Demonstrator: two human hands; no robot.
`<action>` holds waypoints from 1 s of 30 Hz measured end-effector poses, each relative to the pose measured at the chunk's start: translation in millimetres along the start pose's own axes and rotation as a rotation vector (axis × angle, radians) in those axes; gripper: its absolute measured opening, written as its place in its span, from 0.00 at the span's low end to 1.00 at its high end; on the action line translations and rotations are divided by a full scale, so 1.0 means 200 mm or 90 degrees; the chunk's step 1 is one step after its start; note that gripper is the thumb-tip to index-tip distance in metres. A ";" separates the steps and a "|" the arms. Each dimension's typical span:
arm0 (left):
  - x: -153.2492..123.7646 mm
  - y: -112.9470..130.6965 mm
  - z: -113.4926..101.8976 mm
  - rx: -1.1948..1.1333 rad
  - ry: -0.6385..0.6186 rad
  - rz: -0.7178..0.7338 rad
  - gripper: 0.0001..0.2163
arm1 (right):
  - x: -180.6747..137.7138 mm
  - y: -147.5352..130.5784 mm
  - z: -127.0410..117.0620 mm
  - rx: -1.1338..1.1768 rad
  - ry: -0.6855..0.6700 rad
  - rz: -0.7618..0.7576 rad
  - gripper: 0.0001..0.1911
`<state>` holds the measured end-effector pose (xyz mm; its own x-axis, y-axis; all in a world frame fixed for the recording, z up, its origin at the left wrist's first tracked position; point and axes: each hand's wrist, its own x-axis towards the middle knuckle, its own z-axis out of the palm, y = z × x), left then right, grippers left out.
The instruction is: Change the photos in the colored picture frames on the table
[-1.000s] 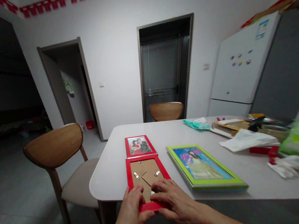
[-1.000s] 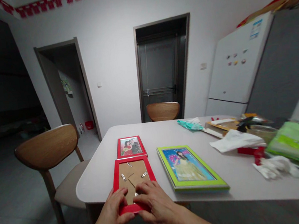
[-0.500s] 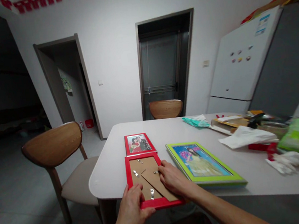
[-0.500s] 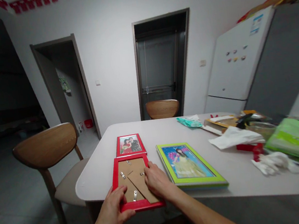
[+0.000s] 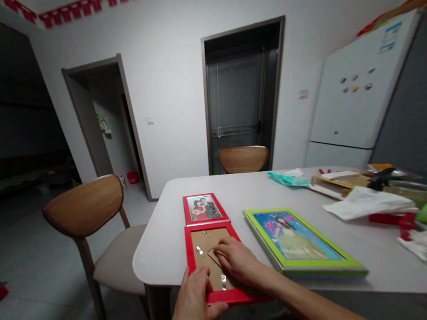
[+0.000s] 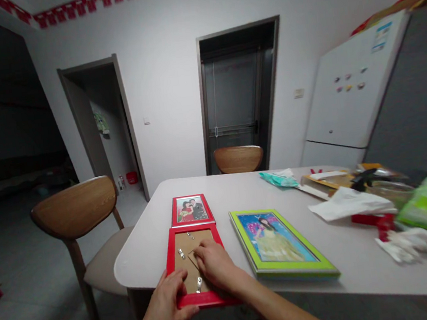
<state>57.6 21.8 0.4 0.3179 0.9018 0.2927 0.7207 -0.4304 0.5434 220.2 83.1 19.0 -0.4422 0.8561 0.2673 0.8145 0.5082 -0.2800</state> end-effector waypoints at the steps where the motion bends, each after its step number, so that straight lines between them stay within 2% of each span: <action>1: 0.00 0.01 -0.01 0.000 -0.006 -0.003 0.23 | 0.02 -0.02 0.02 0.009 -0.006 -0.011 0.16; 7: 0.00 0.02 -0.03 -0.012 -0.020 0.003 0.24 | 0.12 -0.09 0.09 -0.049 -0.019 -0.054 0.15; 13: -0.01 0.00 -0.01 -0.030 -0.014 0.008 0.27 | 0.11 -0.10 0.08 -0.077 -0.071 -0.117 0.12; 16: -0.02 -0.01 -0.01 -0.027 -0.014 0.007 0.26 | 0.11 -0.09 0.07 -0.039 -0.056 -0.123 0.13; 18: -0.02 0.00 -0.02 -0.028 -0.020 -0.002 0.25 | 0.13 -0.07 0.07 0.007 -0.030 -0.081 0.15; 23: -0.02 0.02 -0.03 -0.014 -0.024 -0.010 0.25 | 0.23 0.02 0.08 0.048 0.020 0.121 0.13; 27: -0.02 0.03 -0.03 0.004 -0.041 -0.019 0.22 | 0.32 0.06 0.10 0.037 0.025 0.204 0.11; 30: -0.03 0.02 -0.01 0.014 -0.039 -0.017 0.25 | 0.36 0.08 0.13 0.032 0.037 0.262 0.11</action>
<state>58.1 14.9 3.4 0.3351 0.9137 0.2300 0.7420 -0.4063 0.5332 191.5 154.2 10.4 -0.0601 0.9828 0.1746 0.8988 0.1294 -0.4188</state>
